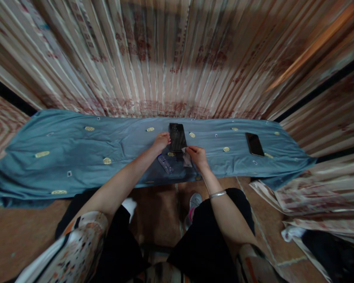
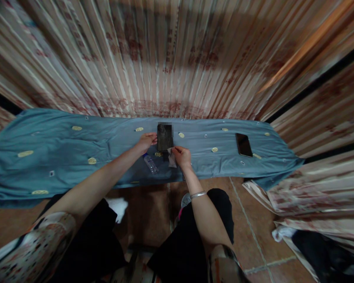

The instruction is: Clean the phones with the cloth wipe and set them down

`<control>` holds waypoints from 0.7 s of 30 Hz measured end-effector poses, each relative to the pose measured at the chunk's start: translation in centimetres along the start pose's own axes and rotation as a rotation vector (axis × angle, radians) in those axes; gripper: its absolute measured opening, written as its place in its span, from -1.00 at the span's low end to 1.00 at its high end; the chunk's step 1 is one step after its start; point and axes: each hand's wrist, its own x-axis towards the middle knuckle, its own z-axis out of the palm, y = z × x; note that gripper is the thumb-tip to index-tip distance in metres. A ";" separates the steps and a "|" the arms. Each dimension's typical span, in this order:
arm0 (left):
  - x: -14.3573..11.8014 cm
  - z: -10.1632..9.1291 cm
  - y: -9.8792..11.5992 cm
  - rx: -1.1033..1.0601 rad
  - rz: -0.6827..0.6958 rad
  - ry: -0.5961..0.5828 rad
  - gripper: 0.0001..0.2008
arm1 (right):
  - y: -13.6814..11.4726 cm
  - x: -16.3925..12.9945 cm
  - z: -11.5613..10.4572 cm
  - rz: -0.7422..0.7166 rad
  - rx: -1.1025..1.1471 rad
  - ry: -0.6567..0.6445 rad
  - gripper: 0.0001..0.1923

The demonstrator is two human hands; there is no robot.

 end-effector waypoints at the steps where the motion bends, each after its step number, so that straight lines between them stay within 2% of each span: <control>1: 0.0 0.0 0.0 0.003 0.000 0.005 -0.87 | -0.1 0.0 0.0 0.007 -0.001 0.010 -0.68; 14: -0.2 0.5 0.6 0.014 0.038 -0.014 -0.88 | -2.2 -0.2 -0.3 0.005 -0.120 0.031 -0.72; 21: -1.1 -0.8 0.1 0.008 0.033 -0.010 -0.87 | -3.3 -1.0 -1.4 -0.005 -0.209 0.048 -0.76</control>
